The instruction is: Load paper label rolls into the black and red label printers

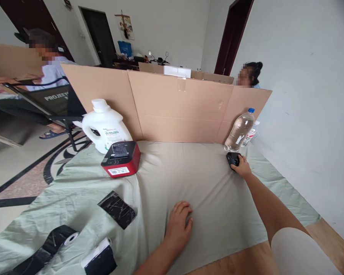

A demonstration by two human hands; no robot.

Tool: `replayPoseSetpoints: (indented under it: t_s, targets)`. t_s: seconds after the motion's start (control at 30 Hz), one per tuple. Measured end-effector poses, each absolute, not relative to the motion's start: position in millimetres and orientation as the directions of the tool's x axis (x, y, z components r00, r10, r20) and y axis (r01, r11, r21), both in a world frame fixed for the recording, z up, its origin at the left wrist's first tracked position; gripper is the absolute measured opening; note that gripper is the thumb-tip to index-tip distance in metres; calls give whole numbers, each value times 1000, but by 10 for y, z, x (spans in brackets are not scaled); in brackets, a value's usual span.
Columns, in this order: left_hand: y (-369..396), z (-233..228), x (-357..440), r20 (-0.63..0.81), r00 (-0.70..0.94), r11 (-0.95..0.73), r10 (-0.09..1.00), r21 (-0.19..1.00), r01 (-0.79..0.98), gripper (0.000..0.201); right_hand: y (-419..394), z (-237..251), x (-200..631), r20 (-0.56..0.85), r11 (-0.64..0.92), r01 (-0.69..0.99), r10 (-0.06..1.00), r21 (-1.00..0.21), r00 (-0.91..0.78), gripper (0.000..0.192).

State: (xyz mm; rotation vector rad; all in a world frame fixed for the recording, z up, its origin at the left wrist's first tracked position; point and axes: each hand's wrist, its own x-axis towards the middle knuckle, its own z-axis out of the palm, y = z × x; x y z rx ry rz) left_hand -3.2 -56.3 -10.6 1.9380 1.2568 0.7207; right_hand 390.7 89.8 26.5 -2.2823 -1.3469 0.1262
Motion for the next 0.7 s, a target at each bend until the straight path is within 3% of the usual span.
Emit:
replayPoseSetpoints:
  t_s: [0.07, 0.17, 0.27, 0.33, 0.37, 0.4, 0.43, 0.47, 0.5, 0.57, 0.63, 0.7]
  targets:
    - [-684, -36, -31, -31, 488, -317, 872, 724, 613, 42, 901, 270, 3845, 140, -434, 796, 836, -422, 531, 75]
    - [-973, -5, -99, -133, 642, -403, 755, 678, 615, 64, 992, 321, 3571, 214, -450, 847, 831, -282, 513, 73]
    - [-1155, -1, -312, -111, 817, -497, 566, 745, 445, 43, 1255, 399, 3064, 274, -286, 939, 903, -189, 331, 62]
    - [-1053, 80, -576, -48, 902, -477, 428, 836, 271, 29, 1464, 419, 2570, 253, -56, 948, 957, -314, 140, 57]
    - [-917, 153, -747, 1, 913, -436, 408, 879, 194, 26, 1553, 412, 2281, 249, 67, 916, 968, -397, 37, 55]
    - [-727, 245, -940, 19, 886, -349, 463, 923, 163, 25, 1624, 392, 1972, 255, 194, 854, 964, -483, -75, 56]
    - [-493, 346, -1147, 28, 767, -262, 642, 947, 185, 23, 1675, 362, 1651, 257, 280, 806, 952, -522, -164, 56]
    - [-229, 447, -1362, 71, 511, -196, 857, 961, 195, 17, 1706, 326, 1325, 255, 336, 772, 939, -540, -230, 58]
    - [50, 537, -1575, 126, 178, -159, 976, 970, 186, 15, 1719, 286, 1004, 250, 378, 742, 925, -554, -285, 61]
    - [585, 658, -1966, 159, -120, -137, 980, 975, 175, 22, 1706, 219, 402, 219, 425, 642, 900, -639, -378, 71]
    - [1005, 691, -2259, 58, -469, -45, 882, 998, 38, 21, 1666, 187, -103, 178, 385, 537, 901, -751, -396, 77]
    - [1268, 666, -2415, -46, -570, 4, 820, 997, -74, 22, 1627, 197, -471, 198, 368, 440, 902, -819, -384, 82]
